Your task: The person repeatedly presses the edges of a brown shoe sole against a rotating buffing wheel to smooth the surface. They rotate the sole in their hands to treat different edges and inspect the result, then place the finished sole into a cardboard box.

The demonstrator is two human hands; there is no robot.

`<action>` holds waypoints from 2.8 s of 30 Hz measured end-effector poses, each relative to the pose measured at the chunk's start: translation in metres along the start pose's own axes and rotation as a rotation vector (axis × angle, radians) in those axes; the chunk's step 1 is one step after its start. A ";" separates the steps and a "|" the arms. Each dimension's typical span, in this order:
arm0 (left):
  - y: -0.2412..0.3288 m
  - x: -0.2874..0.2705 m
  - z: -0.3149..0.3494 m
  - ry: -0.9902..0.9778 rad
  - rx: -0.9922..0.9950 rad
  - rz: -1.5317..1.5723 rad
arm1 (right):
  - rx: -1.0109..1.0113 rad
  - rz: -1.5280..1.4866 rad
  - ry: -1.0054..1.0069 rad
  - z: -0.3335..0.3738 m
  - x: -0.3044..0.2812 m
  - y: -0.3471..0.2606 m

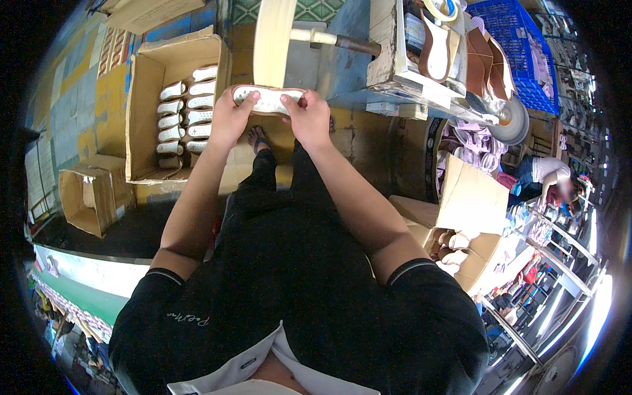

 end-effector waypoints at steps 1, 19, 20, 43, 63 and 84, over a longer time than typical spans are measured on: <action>-0.003 0.000 -0.001 0.001 -0.009 0.019 | 0.005 -0.011 -0.001 0.000 0.001 -0.001; -0.015 -0.005 -0.007 -0.017 -0.063 -0.021 | 0.028 -0.067 -0.055 -0.004 0.012 -0.004; -0.014 -0.006 -0.008 -0.012 -0.047 -0.027 | 0.027 -0.076 -0.065 -0.004 0.013 -0.004; 0.014 -0.044 0.032 0.060 0.116 -0.105 | -0.087 0.057 -0.137 0.008 0.034 0.014; 0.177 -0.081 0.153 0.097 0.711 0.137 | -0.889 0.103 -0.155 0.202 -0.047 -0.099; 0.239 -0.069 0.217 0.123 0.858 -0.086 | -0.932 0.119 -0.007 0.254 -0.064 -0.111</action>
Point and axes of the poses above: each hand's wrist, its own z-axis away from the middle knuckle, its own x-axis out of the palm, y = z × x, the point moved 7 cm from there along -z, towards the middle knuckle, and after that the axes turned 14 degrees about x, right-handed, at the moved point
